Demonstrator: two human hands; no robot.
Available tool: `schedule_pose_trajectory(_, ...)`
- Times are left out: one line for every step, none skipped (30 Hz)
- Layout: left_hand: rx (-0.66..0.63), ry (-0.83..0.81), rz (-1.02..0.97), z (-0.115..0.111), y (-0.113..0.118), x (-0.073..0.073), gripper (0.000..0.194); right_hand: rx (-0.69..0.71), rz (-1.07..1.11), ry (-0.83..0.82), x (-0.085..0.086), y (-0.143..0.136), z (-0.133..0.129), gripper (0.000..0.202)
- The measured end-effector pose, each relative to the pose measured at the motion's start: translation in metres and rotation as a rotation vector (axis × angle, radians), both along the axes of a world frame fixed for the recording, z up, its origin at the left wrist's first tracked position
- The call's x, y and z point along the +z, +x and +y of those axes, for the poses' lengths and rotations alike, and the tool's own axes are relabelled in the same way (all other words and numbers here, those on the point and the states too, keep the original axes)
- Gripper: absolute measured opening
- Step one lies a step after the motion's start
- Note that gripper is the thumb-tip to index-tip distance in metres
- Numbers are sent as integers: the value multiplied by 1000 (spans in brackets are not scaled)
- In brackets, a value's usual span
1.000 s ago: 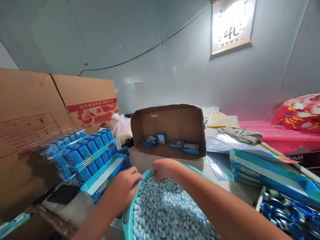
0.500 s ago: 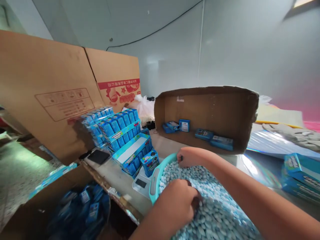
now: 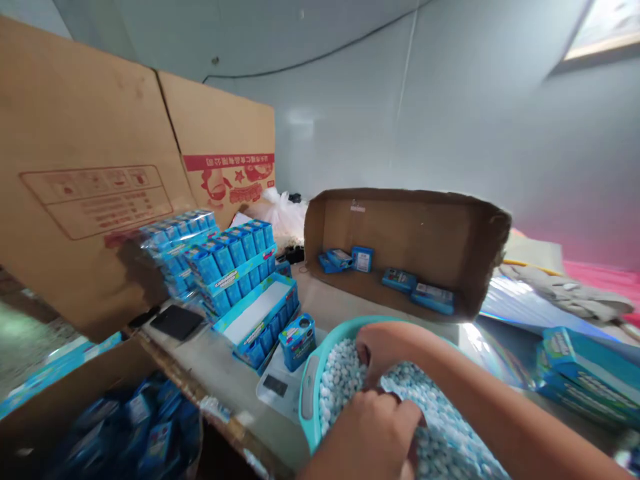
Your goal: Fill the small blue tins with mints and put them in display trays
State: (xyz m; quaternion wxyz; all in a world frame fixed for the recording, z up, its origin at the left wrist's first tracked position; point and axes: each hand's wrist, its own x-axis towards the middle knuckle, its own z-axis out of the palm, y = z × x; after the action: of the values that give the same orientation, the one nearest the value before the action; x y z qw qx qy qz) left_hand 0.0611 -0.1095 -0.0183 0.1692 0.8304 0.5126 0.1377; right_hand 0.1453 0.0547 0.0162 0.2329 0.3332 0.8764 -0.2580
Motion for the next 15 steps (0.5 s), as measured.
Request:
schedule_pose_trajectory(12, -49, 12, 3, 1, -3, 29, -10, -16, -71, 0, -1, 2, 40)
schedule_pose_trajectory(19, -94, 18, 7, 2, -5, 30, -22, -25, -122, 0, -1, 4, 40)
schedule_pose_trajectory(24, -132, 20, 10, 3, -6, 30, -32, -25, -148, 0, -1, 5, 39)
schedule_pose_trajectory(30, -160, 20, 11, 4, -5, 30, -41, -22, -160, 0, -1, 6, 38)
schedule_pose_trajectory(38, -183, 22, 12, 4, -4, 31, -49, -16, -162, 1, 0, 6, 36)
schedule_pose_trajectory(50, -202, 26, 13, 5, -2, 32, -59, -14, -166, 2, 0, 6, 35)
schedule_pose_trajectory(61, -222, 28, 12, 5, 0, 33, -69, -16, -169, 3, 1, 5, 34)
schedule_pose_trajectory(68, -240, 26, 12, 6, 2, 34, -77, -20, -168, 3, 2, 4, 33)
schedule_pose_trajectory(70, -250, 24, 11, 5, 2, 35, -83, -24, -163, 4, 2, 3, 32)
schedule_pose_trajectory(68, -253, 20, 11, 5, 2, 34, -86, -31, -158, 4, 2, 3, 30)
schedule_pose_trajectory(61, -250, 19, 11, 4, 0, 32, -88, -35, -153, 4, 2, 2, 28)
schedule_pose_trajectory(48, -246, 26, 12, 3, -2, 31, -89, -38, -151, 4, 2, 1, 25)
schedule_pose_trajectory(27, -241, 41, 13, 3, -3, 30, -92, -40, -150, 5, 1, 1, 24)
schedule_pose_trajectory(-5, -234, 57, 13, 2, -5, 29, -94, -43, -152, 5, 0, 0, 23)
schedule_pose_trajectory(-42, -228, 72, 14, 2, -6, 29, -95, -43, -154, 5, 0, 0, 23)
